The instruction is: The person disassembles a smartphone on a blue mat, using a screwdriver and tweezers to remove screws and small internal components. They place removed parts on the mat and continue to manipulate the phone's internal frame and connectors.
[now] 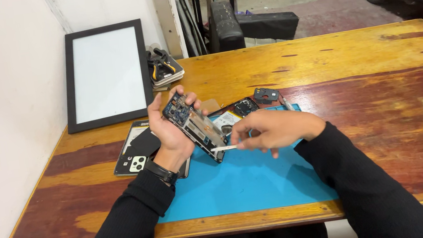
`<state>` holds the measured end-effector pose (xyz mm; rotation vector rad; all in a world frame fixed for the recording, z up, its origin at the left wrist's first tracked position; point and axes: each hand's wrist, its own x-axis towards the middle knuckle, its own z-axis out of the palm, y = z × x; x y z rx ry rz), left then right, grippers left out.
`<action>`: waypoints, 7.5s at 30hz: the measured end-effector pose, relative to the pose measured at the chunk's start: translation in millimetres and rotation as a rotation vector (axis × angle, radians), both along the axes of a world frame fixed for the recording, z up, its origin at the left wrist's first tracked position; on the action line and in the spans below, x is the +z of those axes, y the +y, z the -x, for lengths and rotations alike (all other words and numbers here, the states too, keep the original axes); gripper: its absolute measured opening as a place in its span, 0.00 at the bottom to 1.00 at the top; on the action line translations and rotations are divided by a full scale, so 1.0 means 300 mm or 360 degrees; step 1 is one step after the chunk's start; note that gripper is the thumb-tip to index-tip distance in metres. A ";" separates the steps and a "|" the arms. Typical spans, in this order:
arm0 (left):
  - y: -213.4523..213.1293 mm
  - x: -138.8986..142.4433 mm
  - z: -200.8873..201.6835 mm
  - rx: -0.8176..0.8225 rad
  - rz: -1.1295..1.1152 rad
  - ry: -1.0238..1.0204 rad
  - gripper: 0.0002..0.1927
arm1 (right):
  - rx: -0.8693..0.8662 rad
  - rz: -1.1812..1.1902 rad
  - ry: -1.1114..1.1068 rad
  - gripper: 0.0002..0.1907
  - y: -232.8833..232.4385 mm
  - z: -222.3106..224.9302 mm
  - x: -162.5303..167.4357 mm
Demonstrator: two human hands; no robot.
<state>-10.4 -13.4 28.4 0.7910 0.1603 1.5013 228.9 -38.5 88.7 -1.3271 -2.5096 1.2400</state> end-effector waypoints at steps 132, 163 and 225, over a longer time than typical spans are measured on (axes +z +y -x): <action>-0.015 -0.015 -0.043 0.0310 -0.0510 0.0603 0.15 | 0.0203 -0.1444 0.1007 0.09 -0.106 0.155 -0.035; -0.030 0.005 -0.046 0.0381 -0.0460 0.0708 0.13 | 0.0036 -0.1294 0.0980 0.08 -0.144 0.164 -0.015; 0.003 -0.026 -0.033 0.0373 -0.0346 0.0670 0.28 | -0.0054 -0.1760 0.0906 0.13 -0.134 0.170 -0.052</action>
